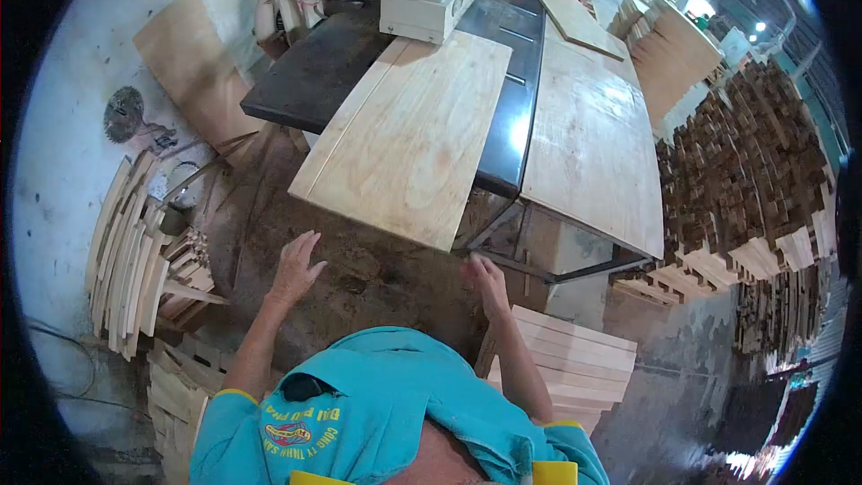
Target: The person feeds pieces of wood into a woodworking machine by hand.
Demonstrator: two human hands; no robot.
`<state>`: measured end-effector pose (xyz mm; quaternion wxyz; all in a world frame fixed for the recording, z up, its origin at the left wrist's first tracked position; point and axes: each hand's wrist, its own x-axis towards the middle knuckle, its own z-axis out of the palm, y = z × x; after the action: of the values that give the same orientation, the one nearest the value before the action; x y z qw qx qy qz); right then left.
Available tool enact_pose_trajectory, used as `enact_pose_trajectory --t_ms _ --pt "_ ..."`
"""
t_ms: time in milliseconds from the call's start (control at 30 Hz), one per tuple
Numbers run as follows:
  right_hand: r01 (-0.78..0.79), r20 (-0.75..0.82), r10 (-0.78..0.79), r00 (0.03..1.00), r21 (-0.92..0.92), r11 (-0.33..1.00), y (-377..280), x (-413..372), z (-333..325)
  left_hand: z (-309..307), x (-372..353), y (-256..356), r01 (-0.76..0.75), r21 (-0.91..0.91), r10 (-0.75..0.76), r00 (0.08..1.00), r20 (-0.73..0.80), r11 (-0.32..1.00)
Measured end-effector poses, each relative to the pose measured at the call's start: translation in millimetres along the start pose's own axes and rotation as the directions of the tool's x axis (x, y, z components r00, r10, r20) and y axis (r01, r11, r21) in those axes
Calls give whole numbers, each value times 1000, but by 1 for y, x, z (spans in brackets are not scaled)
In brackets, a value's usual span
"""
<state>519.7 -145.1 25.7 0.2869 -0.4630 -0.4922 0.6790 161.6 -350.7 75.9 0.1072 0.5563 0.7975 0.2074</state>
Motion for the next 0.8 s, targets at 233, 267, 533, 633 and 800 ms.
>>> enact_pose_trajectory --t_ms 233,267,533,633,800 --pt "-65 53 58 997 152 986 -6 57 59 -15 21 -17 -50 211 49 999 7 976" --pt "-111 6 112 994 196 974 -3 56 68 -20 24 -21 -35 190 38 999 -11 981" --pt "-127 -85 169 982 364 923 16 26 90 -27 75 -113 246 -159 -269 953 -137 956" --pt "-70 -167 138 976 358 931 24 21 91 -25 91 -131 366 -390 -366 927 78 845" --pt "-45 -206 122 971 342 938 27 -8 72 -10 98 -141 439 -688 -292 898 328 577"
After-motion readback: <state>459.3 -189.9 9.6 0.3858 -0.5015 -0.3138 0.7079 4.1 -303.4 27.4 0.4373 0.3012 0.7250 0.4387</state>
